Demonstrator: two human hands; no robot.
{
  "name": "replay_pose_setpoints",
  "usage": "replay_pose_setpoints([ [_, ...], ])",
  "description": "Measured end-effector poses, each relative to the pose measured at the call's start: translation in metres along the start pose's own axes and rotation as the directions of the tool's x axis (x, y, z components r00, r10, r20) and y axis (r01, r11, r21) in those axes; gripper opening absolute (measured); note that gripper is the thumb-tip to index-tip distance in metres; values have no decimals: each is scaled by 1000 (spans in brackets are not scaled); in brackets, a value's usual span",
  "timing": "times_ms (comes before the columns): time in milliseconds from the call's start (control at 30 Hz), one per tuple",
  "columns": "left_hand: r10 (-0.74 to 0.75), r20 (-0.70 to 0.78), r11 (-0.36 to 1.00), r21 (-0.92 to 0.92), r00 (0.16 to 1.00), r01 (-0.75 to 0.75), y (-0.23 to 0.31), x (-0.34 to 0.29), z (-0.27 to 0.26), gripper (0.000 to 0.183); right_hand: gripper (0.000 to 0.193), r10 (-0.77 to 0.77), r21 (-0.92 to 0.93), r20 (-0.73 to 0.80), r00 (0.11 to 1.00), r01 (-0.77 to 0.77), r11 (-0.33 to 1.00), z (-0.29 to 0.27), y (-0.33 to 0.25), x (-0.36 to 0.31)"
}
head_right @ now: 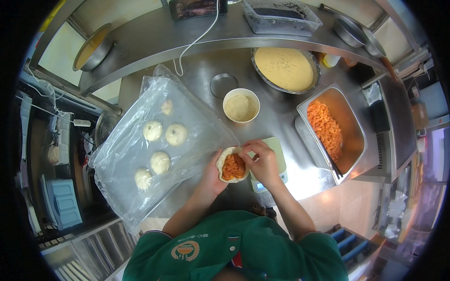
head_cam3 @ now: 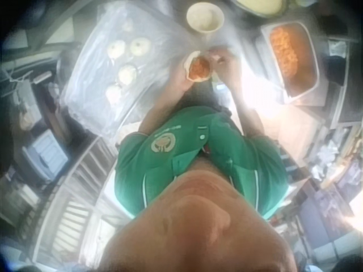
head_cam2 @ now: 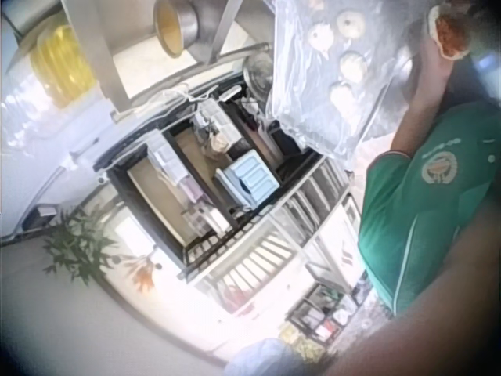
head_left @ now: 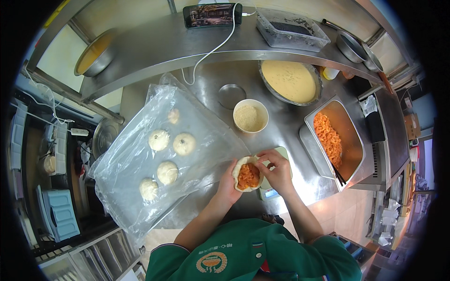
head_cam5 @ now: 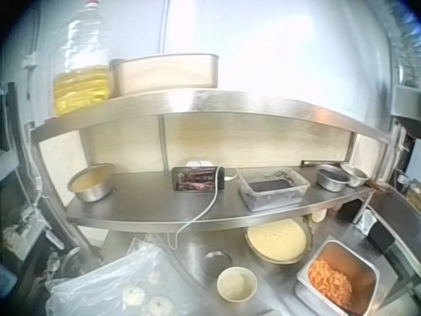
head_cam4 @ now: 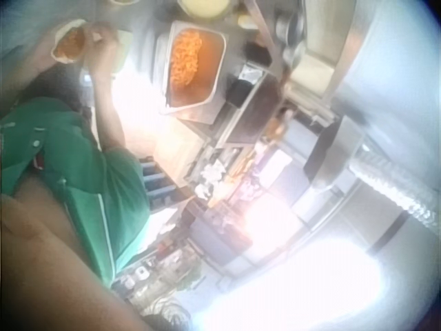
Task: The person flattens dough balls, fills them with shredded orange filling and a brown crumb mixture, then folds and seals each bun. The person places finished buns on a tray and stores a container of filling in a refrigerator.
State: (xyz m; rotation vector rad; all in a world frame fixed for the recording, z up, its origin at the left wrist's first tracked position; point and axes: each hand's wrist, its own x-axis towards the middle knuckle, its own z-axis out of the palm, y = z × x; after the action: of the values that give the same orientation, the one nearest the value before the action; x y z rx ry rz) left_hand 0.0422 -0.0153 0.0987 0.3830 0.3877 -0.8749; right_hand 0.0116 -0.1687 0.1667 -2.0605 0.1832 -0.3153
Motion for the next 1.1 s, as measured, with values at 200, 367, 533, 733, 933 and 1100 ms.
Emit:
replay_pose_setpoints([
  [200, 47, 35, 996, 79, 998, -49, -1, -7, -2, 46, 10, -77, -124, 17, 997, 78, 989, 5, 0, -6],
  [367, 55, 72, 993, 101, 996, -62, -5, -10, 3, 44, 11, -146, -182, 53, 988, 154, 971, 5, 2, -8],
  [533, 20, 83, 991, 129, 996, -31, -6, -16, 5, 43, 12, -156, -267, 125, 980, 185, 946, 4, 4, -11],
  [733, 9, 19, 984, 176, 1000, -12, -12, -15, 1, 40, 11, -335, -242, 88, 938, 346, 906, 3, -1, -19],
  [933, -14, -10, 980, 200, 1000, 16, -17, -9, -6, 38, 10, -317, -184, 46, 947, 320, 929, 5, 14, -29],
  [1100, -37, -46, 983, 180, 998, 45, -22, -4, -13, 38, 15, -281, -230, 167, 945, 314, 921, -1, 17, -31],
])
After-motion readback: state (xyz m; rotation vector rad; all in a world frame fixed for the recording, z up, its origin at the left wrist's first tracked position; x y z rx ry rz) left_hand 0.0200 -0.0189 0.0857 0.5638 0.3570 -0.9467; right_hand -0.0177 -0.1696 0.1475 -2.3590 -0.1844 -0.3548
